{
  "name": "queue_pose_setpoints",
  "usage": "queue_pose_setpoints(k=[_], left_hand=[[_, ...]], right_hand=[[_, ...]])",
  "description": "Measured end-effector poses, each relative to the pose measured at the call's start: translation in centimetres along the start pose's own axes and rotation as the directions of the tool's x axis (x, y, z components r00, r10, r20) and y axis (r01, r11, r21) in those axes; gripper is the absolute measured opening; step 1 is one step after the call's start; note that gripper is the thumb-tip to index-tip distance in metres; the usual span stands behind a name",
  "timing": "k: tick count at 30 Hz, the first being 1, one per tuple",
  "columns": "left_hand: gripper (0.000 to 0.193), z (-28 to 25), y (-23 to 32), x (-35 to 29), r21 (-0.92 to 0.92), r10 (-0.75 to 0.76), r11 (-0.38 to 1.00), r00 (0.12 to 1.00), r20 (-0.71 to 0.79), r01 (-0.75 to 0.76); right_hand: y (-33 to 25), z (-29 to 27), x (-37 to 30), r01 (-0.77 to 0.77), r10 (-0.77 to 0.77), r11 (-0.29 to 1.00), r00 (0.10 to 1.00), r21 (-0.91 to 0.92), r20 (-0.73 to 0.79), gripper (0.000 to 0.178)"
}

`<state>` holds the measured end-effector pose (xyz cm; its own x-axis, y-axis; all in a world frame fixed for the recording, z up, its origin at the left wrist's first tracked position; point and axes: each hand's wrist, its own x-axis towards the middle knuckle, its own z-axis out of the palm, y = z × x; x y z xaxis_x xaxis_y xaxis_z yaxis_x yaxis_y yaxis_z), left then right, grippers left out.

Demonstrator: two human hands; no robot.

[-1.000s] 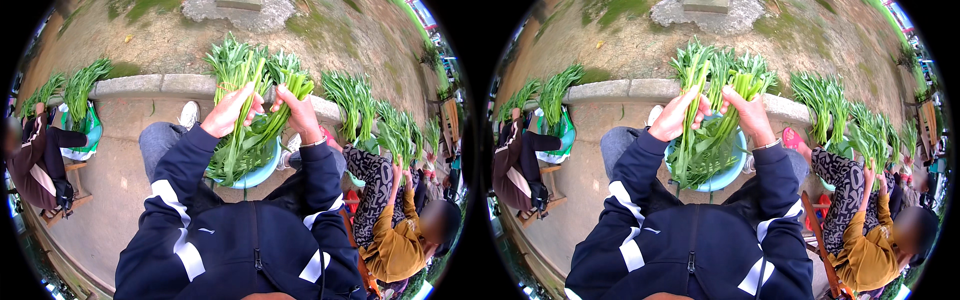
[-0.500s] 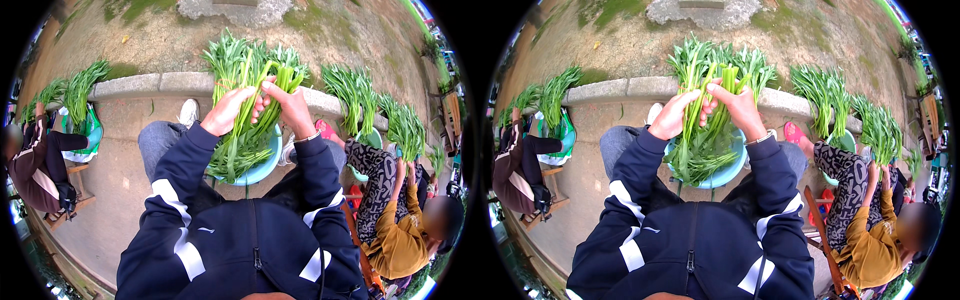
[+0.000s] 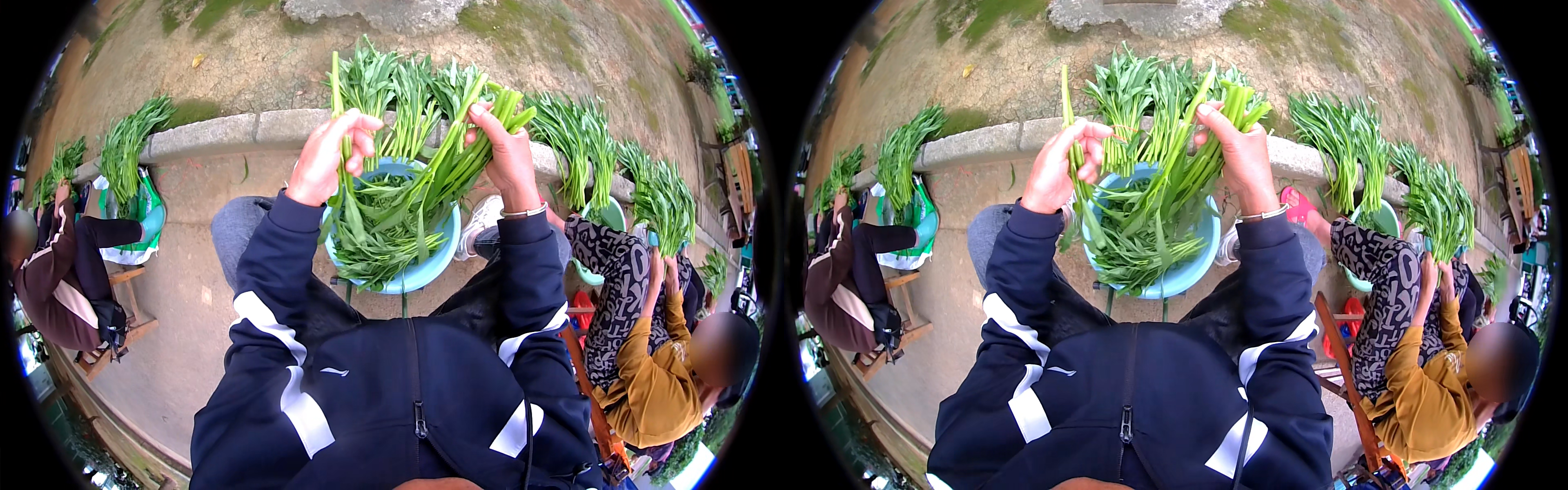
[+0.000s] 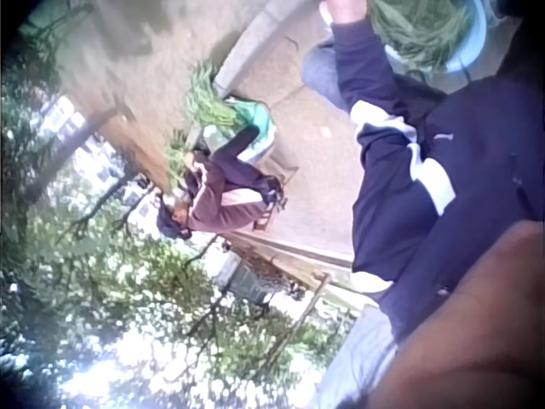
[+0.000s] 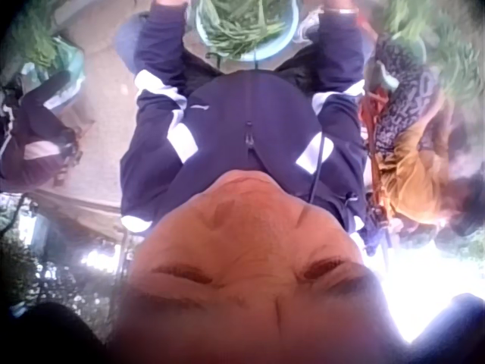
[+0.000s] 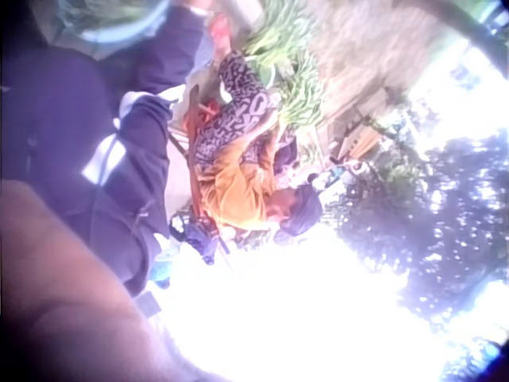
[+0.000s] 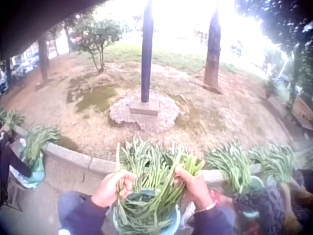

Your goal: The person is sorting leafy greens by hand, picking through bunches and placing the stems into a blue bowl. Bunches of the vegetables are laid out on a concrete ledge in an outdoor area.

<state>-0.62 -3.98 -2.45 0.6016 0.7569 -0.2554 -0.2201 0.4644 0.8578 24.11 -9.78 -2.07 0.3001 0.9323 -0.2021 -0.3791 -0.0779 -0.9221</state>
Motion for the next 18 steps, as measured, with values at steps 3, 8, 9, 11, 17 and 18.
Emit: queue_pose_setpoints(k=[3,8,9,11,17,18], left_hand=[[0.039,0.8,0.1,-0.2,0.082,0.008,0.997,0.993,-0.121,0.002],[0.059,2.0,-0.6,0.2,0.036,0.001,0.999,1.000,0.011,-0.002],[0.067,2.2,-0.6,0.3,0.040,-0.010,0.999,0.999,0.038,0.009],[0.066,2.6,-0.5,0.2,-0.014,-0.010,1.000,0.998,0.061,0.011],[0.058,2.4,-1.3,0.5,-0.007,-0.001,1.000,0.997,0.074,0.001],[0.055,2.4,-1.3,0.5,0.005,0.001,1.000,0.998,0.062,-0.002]], right_hand=[[-0.1,-0.6,0.0,-0.012,0.014,0.999,0.998,-0.031,0.059,0.021],[0.0,0.1,-0.4,-0.009,0.020,0.996,0.991,-0.087,0.130,0.019],[-0.2,0.5,-0.7,-0.012,0.020,0.998,0.992,-0.065,0.123,0.019],[-0.2,0.9,-0.7,-0.028,0.029,1.000,0.992,-0.010,0.121,0.020],[0.2,2.0,-0.7,-0.025,0.027,1.000,0.991,-0.016,0.132,0.023],[0.3,2.1,-0.7,-0.038,0.039,0.999,0.989,-0.015,0.143,0.025]])
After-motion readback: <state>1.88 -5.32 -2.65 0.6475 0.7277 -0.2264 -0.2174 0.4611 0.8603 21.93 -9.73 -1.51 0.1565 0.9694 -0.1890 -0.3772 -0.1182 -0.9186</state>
